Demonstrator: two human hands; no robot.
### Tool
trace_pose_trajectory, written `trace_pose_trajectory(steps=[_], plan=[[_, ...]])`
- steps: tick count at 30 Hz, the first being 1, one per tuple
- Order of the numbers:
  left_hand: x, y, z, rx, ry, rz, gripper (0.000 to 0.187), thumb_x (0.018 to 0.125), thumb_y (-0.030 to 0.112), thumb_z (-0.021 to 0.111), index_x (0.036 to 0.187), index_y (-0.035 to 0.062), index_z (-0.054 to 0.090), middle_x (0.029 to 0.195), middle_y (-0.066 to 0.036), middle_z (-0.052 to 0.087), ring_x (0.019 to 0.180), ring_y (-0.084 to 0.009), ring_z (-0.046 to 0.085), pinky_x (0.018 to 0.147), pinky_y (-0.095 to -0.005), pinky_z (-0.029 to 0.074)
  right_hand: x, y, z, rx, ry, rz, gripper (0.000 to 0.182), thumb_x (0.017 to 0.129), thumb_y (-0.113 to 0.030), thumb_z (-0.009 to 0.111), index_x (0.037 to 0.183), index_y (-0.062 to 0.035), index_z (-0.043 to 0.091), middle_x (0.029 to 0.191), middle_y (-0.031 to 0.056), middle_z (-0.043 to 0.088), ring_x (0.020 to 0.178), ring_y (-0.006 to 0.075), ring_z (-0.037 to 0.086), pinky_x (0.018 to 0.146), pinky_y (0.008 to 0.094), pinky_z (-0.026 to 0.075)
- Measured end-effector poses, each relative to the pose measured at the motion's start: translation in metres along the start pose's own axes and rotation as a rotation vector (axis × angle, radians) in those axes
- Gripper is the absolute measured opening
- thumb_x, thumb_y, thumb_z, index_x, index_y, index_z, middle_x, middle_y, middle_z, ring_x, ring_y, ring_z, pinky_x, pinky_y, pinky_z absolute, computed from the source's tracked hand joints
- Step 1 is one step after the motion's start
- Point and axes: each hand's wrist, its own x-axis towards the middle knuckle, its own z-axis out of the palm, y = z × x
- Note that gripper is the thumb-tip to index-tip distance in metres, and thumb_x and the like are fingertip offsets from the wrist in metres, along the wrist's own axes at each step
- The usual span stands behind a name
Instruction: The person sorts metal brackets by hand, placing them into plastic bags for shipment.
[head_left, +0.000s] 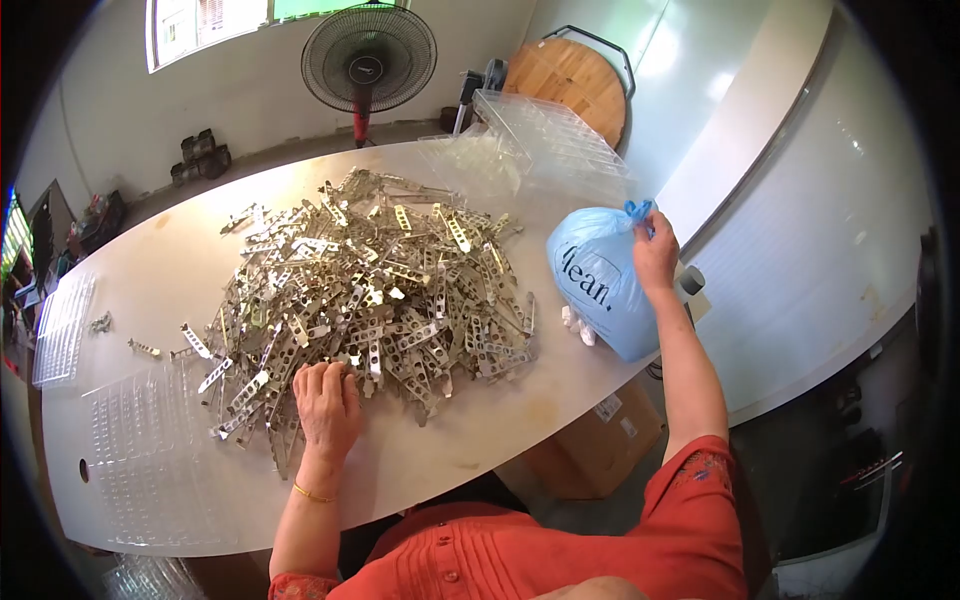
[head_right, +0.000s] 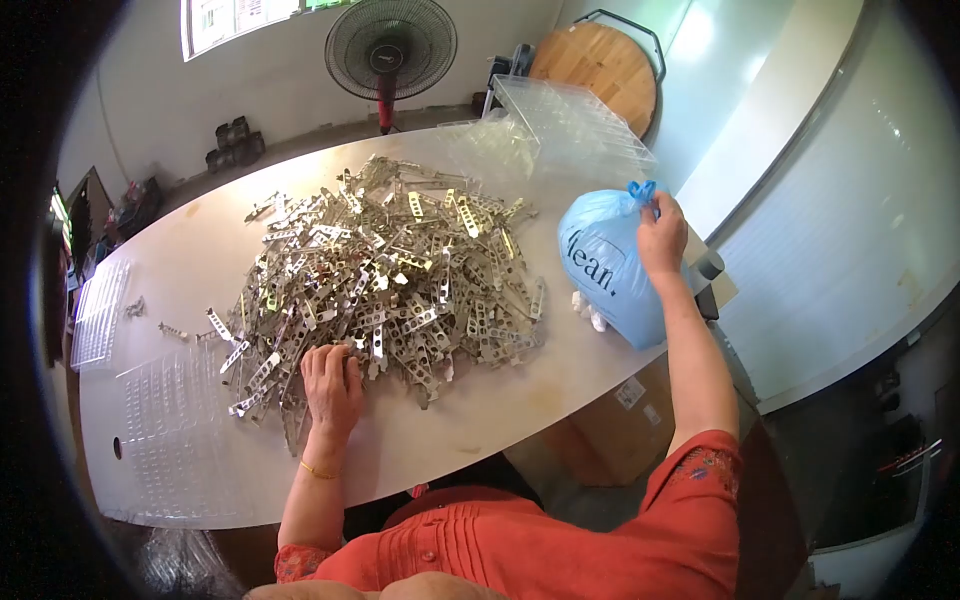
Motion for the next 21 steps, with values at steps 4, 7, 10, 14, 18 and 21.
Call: trace_pose_trajectory(steps=[4,7,10,14,18,21], plan=[[-0.002,-0.002,0.003,0.009,0.022,0.004,0.021,0.089,0.007,0.065,0.109,0.0016,0.061,0.105,-0.017,0.062,0.104,-0.0369,0.057,0.102,-0.0505,0.042,0.014,-0.039,-0.017,0.192,0.107,-0.083,0.013,0.09,-0.002,0.063,0.104,-0.0016,0.063,0.097,0.015,0.065,0.091,0.033,0.063,0.081,0.0417,0.05],[0.0,0.002,0.001,0.024,0.048,0.011,0.021,0.089,0.007,0.065,0.11,0.0027,0.061,0.104,-0.014,0.061,0.104,-0.0341,0.057,0.102,-0.0501,0.041,0.031,-0.055,-0.026,0.226,0.193,-0.269,0.017,0.089,0.002,0.061,0.106,-0.0021,0.061,0.098,0.0141,0.064,0.091,0.0332,0.062,0.082,0.0409,0.05],[0.011,0.018,-0.004,0.011,0.085,0.013,0.024,0.088,0.006,0.066,0.111,0.0026,0.061,0.106,-0.014,0.061,0.103,-0.0337,0.057,0.1,-0.05,0.042,0.036,-0.067,-0.027,0.2,0.25,-0.334,0.018,0.091,0.002,0.06,0.108,-0.0035,0.061,0.1,0.0118,0.065,0.093,0.0275,0.064,0.086,0.0362,0.05],[0.039,0.061,-0.001,-0.301,-0.046,-0.063,0.028,0.089,0.003,0.066,0.116,0.0,0.059,0.111,-0.02,0.059,0.094,-0.031,0.063,0.077,-0.0412,0.054,0.015,-0.085,-0.024,0.252,0.256,-0.44,0.027,0.082,0.009,0.056,0.105,-0.0044,0.06,0.099,0.0139,0.062,0.095,0.0366,0.059,0.085,0.0435,0.048],[0.069,0.117,0.034,-0.608,-0.288,-0.182,0.043,0.094,0.01,0.065,0.133,-0.0013,0.048,0.123,-0.022,0.055,0.097,-0.0289,0.065,0.077,-0.0393,0.057,-0.031,-0.062,-0.008,0.276,0.222,-0.557,0.031,0.079,0.008,0.057,0.105,-0.0067,0.06,0.097,0.0129,0.06,0.092,0.0354,0.059,0.083,0.0433,0.048],[0.083,0.149,0.072,-0.841,-0.552,-0.264,0.064,0.097,0.011,0.062,0.151,0.0006,0.027,0.14,-0.024,0.048,0.111,-0.0274,0.065,0.086,-0.0373,0.056,-0.073,-0.043,-0.004,0.23,0.06,-0.587,0.031,0.077,0.007,0.059,0.105,-0.0071,0.061,0.095,0.0125,0.06,0.089,0.0349,0.059,0.081,0.0435,0.048]])
